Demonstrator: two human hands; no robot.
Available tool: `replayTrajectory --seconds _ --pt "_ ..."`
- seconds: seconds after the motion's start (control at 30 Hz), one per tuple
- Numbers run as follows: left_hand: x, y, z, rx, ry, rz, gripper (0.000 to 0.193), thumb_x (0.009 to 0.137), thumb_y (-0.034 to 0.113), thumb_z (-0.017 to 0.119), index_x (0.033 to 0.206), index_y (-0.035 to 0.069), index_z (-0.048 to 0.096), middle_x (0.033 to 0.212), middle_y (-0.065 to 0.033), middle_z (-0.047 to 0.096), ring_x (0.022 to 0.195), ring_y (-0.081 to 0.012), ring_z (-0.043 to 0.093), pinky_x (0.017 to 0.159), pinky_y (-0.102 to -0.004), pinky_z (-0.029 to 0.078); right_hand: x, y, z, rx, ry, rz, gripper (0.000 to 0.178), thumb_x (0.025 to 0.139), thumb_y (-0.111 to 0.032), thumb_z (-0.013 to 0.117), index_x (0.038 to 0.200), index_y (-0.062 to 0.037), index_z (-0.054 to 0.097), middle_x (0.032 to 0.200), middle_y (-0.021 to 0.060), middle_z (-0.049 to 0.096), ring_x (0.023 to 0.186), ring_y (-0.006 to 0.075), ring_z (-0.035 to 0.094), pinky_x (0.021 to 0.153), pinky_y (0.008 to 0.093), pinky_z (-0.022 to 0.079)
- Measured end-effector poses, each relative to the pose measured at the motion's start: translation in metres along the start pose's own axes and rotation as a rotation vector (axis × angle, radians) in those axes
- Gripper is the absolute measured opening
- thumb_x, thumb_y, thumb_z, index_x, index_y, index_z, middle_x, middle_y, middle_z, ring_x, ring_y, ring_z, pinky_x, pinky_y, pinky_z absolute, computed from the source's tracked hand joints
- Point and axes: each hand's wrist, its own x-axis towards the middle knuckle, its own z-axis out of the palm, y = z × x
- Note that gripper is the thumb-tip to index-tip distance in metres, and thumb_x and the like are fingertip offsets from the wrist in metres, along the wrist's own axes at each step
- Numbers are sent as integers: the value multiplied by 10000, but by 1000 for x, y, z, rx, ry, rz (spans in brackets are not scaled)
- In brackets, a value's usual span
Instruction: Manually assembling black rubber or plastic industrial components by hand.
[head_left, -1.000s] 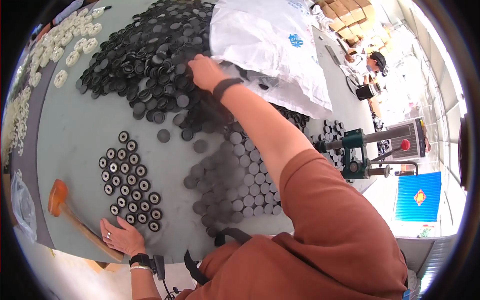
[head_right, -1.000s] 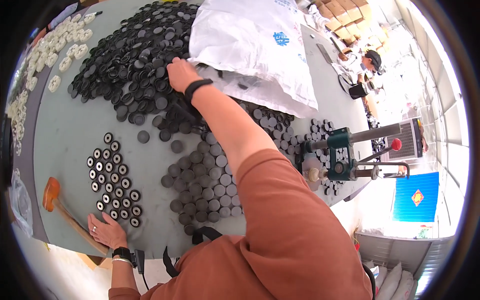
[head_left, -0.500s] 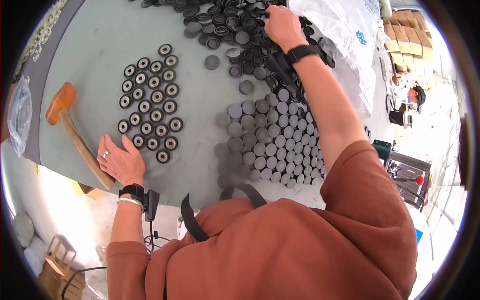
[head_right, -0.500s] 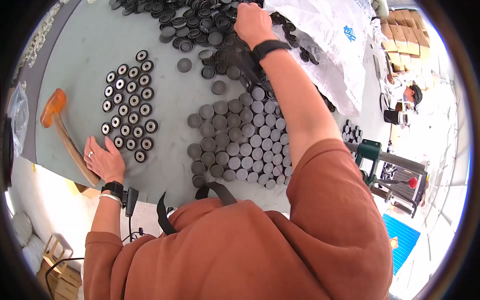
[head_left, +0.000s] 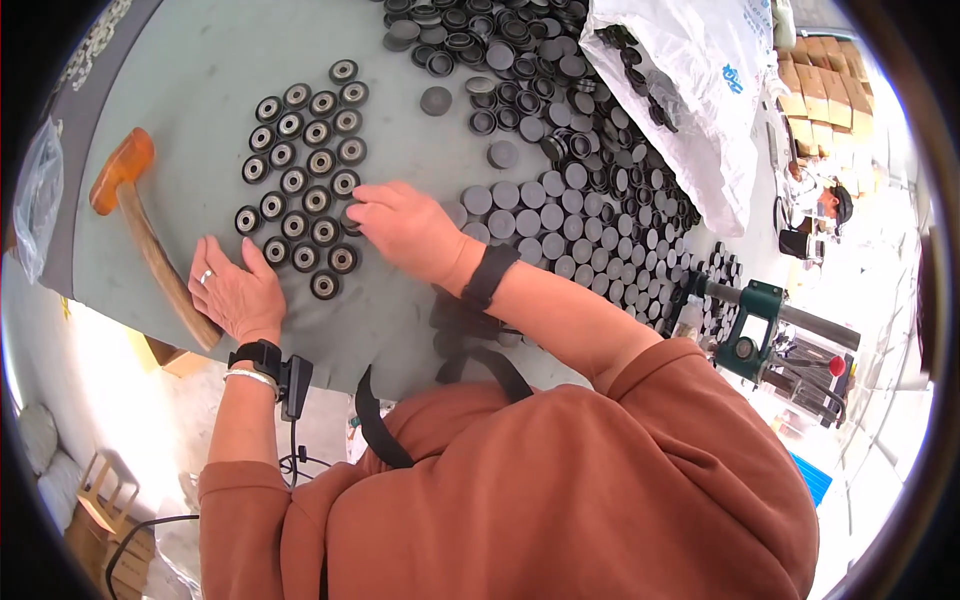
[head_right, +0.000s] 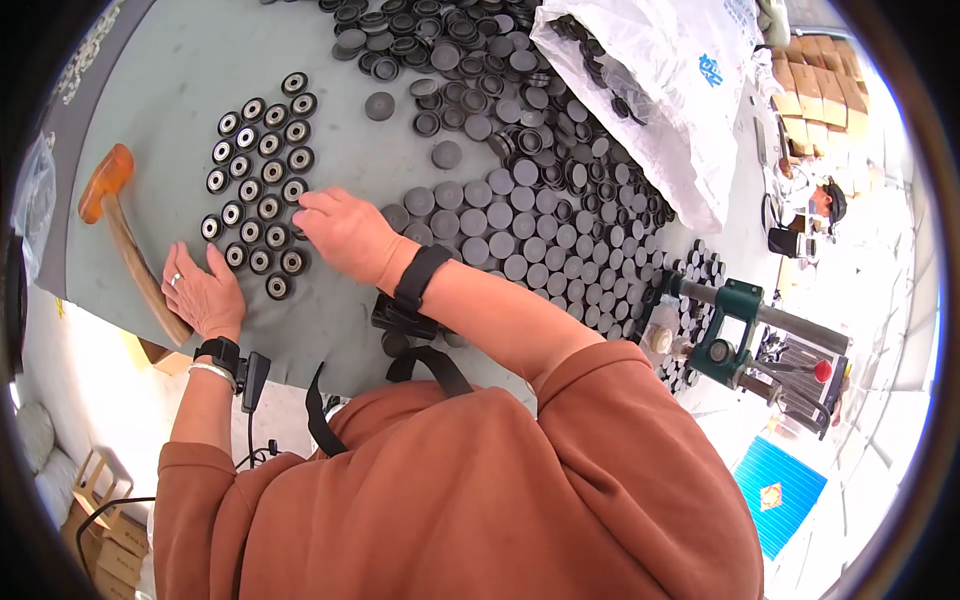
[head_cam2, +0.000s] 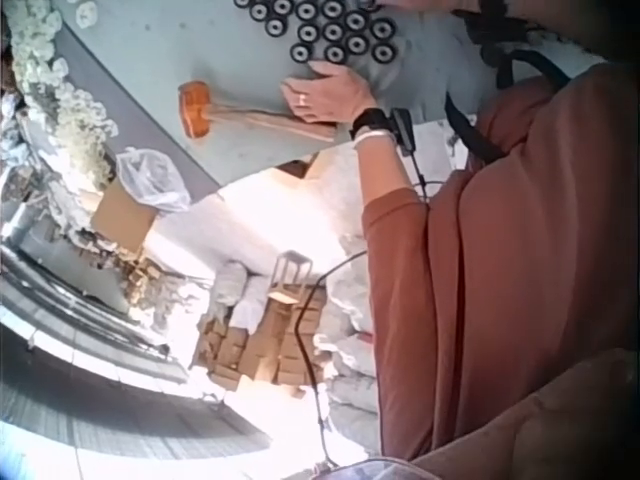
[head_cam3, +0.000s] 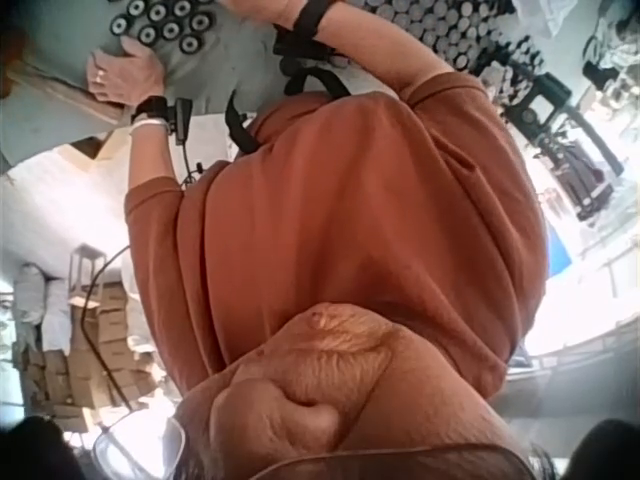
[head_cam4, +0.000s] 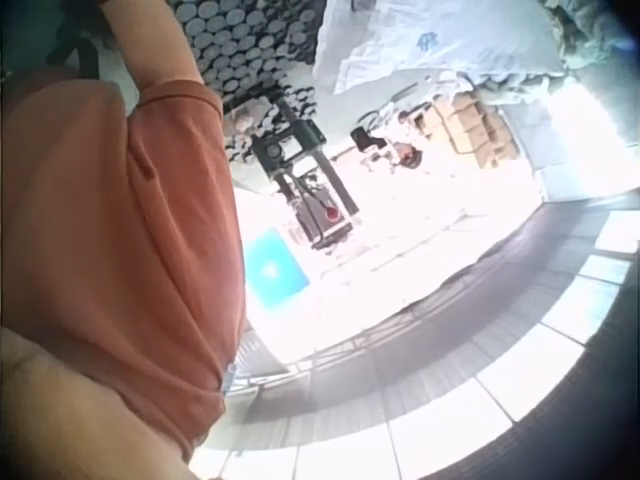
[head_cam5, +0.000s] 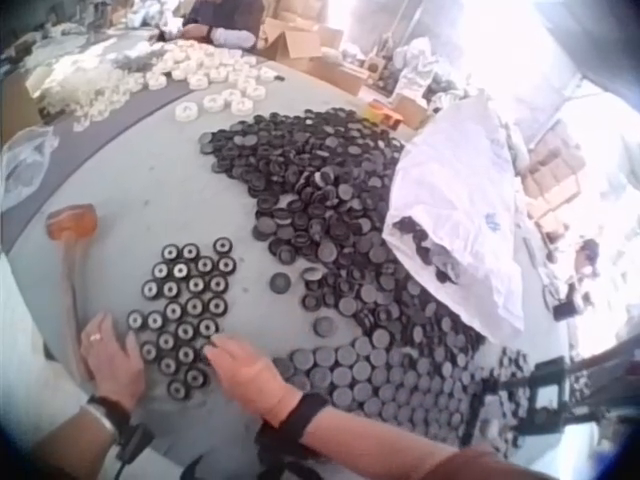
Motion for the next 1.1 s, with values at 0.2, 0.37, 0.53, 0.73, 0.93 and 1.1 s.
replayTrajectory --seconds 0.2,0.37,0.53,0.73,0.93,1.1 --pt "-1 -3 2 -21 11 13 484 853 336 520 1222 29 458 1275 -89 426 1174 -299 369 980 -434 277 -6 -3 -7 -149 -256 -198 298 696 -83 578 979 11 575 1070 151 537 948 288 532 805 347 461" --pt "1 0 0 -12 9 -2 469 874 361 487 1227 54 459 1292 -82 425 1200 -292 363 992 -425 276 -9 -7 -11 -397 -274 -379 397 680 -159 560 1020 42 587 1114 197 524 990 290 507 847 411 399" --pt "2 -2 -5 7 -45 -22 485 862 342 506 1240 42 454 1314 -92 429 1221 -297 367 1001 -460 276 -13 -11 -10 -495 -277 -406 362 676 -174 534 934 65 623 1088 221 538 984 306 516 860 476 365" --pt "2 6 -14 32 -83 -54 487 886 372 462 1246 44 453 1309 -72 427 1203 -294 381 985 -428 307 -4 -33 -19 -714 -340 -387 231 667 -191 553 761 -26 685 944 159 589 933 291 517 894 493 330" --pt "1 5 -14 11 -117 -83 488 888 342 469 1265 33 437 1324 -77 408 1217 -283 361 1012 -419 276 -17 -23 -60 -555 -419 -196 106 646 -224 589 627 -135 642 752 -10 517 884 199 460 859 453 321" --pt "2 13 -14 36 -131 -75 483 897 339 454 1266 28 429 1324 -72 406 1220 -279 359 1008 -413 275 -18 35 -124 -381 -182 -35 100 670 -199 564 643 -103 573 716 59 528 789 260 512 667 392 420"
